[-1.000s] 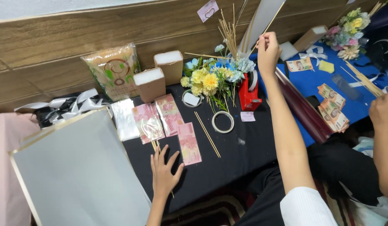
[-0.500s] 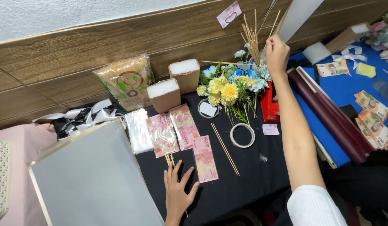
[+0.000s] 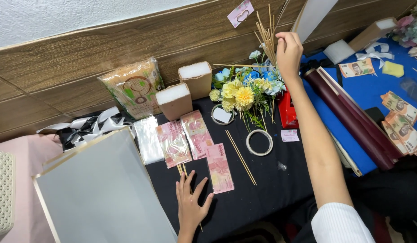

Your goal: Attaching banknotes to wooden sticks using tape to prepare them for a money bouquet.

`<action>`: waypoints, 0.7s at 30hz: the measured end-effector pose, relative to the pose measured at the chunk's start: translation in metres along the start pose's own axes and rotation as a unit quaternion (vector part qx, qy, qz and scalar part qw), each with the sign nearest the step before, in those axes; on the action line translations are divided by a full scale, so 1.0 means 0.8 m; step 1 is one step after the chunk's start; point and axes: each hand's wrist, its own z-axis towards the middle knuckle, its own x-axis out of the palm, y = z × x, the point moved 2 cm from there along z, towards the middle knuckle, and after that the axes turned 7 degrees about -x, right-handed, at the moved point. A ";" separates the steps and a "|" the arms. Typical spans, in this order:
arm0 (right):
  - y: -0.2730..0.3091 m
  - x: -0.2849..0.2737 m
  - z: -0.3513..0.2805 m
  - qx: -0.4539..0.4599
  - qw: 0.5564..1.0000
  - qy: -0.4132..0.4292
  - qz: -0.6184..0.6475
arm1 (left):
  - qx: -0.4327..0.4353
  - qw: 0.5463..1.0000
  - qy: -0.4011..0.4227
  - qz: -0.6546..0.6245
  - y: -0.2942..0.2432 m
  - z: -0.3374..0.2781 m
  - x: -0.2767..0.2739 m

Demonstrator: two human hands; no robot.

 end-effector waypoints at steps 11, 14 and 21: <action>-0.037 0.052 0.024 -0.029 0.997 0.064 -0.005 | -0.003 1.000 0.003 -0.004 -0.007 0.001 -0.007; -0.032 0.039 0.043 -0.005 0.996 0.089 -0.005 | -0.002 1.000 0.002 -0.009 -0.005 0.002 -0.004; 0.047 -0.096 0.111 -0.166 0.984 -0.058 0.004 | 0.022 0.999 -0.014 -0.028 -0.011 -0.001 -0.014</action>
